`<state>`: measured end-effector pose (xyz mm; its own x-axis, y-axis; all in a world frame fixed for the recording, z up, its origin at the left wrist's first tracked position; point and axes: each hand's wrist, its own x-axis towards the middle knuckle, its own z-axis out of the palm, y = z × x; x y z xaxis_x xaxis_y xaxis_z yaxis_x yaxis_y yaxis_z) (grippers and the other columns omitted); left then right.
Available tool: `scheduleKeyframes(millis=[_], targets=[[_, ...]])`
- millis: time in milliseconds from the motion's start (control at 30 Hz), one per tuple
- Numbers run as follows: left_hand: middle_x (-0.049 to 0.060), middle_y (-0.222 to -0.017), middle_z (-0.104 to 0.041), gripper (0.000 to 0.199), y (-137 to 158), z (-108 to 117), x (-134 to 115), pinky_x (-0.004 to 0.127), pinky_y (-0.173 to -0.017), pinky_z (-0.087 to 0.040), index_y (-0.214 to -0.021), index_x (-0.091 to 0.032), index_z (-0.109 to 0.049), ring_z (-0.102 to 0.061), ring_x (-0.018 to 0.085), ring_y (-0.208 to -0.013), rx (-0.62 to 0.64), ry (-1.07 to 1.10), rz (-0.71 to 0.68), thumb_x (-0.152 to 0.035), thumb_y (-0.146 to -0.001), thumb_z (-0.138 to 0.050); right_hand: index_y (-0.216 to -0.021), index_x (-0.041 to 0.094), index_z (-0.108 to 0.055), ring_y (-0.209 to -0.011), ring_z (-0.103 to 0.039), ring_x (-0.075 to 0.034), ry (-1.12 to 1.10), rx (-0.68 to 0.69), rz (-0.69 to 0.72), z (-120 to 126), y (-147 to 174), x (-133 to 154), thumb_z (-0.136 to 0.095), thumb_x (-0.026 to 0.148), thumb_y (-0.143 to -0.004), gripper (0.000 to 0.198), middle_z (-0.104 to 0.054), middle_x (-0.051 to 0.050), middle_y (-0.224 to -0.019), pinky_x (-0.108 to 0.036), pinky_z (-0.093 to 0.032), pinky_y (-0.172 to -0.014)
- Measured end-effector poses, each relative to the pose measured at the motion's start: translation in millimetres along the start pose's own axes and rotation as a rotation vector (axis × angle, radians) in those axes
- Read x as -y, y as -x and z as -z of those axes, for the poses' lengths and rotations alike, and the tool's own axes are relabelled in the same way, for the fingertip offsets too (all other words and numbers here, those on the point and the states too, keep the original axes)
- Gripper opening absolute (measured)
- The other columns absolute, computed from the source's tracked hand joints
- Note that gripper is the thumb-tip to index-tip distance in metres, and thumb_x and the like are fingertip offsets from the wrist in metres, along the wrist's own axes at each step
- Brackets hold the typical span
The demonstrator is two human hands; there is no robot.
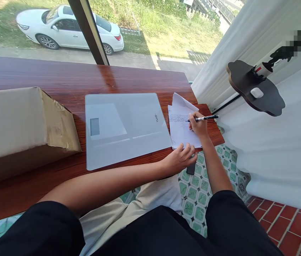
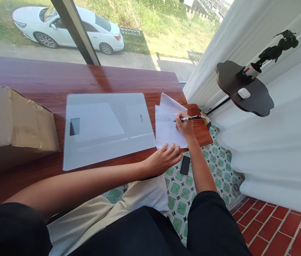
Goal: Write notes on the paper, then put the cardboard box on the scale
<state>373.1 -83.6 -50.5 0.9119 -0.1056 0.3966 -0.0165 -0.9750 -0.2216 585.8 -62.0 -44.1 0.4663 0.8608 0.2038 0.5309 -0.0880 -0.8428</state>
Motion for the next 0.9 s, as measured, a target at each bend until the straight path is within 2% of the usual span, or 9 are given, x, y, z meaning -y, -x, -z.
scheduleKeyframes(millis=[133, 367, 567, 900], targets=[[0.017, -0.137, -0.059, 0.041, 0.1, 1.9, 0.6, 0.043, -0.095, -0.042, -0.135, -0.016, -0.054, -0.057, 0.029, -0.121, 0.012, 0.004, 0.001, -0.019, -0.097, -0.041, -0.07, 0.02, -0.046, -0.038, -0.048, -0.009, -0.013, 0.013, 0.01, -0.4, -0.2, -1.9, -0.054, 0.058, -0.093, 0.045, -0.052, 0.003, -0.049, -0.02, -0.038, -0.038], [0.018, -0.138, -0.059, 0.041, 0.0, 1.0, 0.5, 0.041, -0.095, -0.042, -0.135, -0.017, -0.054, -0.056, 0.027, -0.121, 0.027, 0.028, 0.012, -0.021, -0.095, -0.047, -0.071, 0.02, -0.047, -0.04, -0.048, -0.009, 0.015, 0.028, 0.072, 0.5, -1.5, -6.8, -0.052, 0.049, -0.097, 0.04, -0.052, 0.003, -0.05, -0.022, -0.041, -0.045], [0.017, -0.137, -0.059, 0.04, -0.5, 0.3, 0.1, 0.042, -0.094, -0.043, -0.134, -0.016, -0.055, -0.057, 0.028, -0.12, 0.02, 0.037, 0.015, -0.02, -0.096, -0.044, -0.07, 0.02, -0.047, -0.042, -0.049, -0.011, 0.044, 0.027, 0.085, -0.1, -2.3, -5.1, -0.053, 0.05, -0.096, 0.04, -0.051, 0.003, -0.049, -0.024, -0.042, -0.047], [0.017, -0.138, -0.058, 0.04, -0.6, 0.4, 0.3, 0.041, -0.093, -0.043, -0.134, -0.018, -0.055, -0.056, 0.027, -0.121, 0.036, 0.058, 0.025, -0.022, -0.096, -0.046, -0.069, 0.02, -0.048, -0.039, -0.047, -0.01, 0.025, 0.017, 0.039, -0.8, -2.3, -5.6, -0.053, 0.052, -0.095, 0.042, -0.05, 0.003, -0.048, -0.022, -0.038, -0.04]])
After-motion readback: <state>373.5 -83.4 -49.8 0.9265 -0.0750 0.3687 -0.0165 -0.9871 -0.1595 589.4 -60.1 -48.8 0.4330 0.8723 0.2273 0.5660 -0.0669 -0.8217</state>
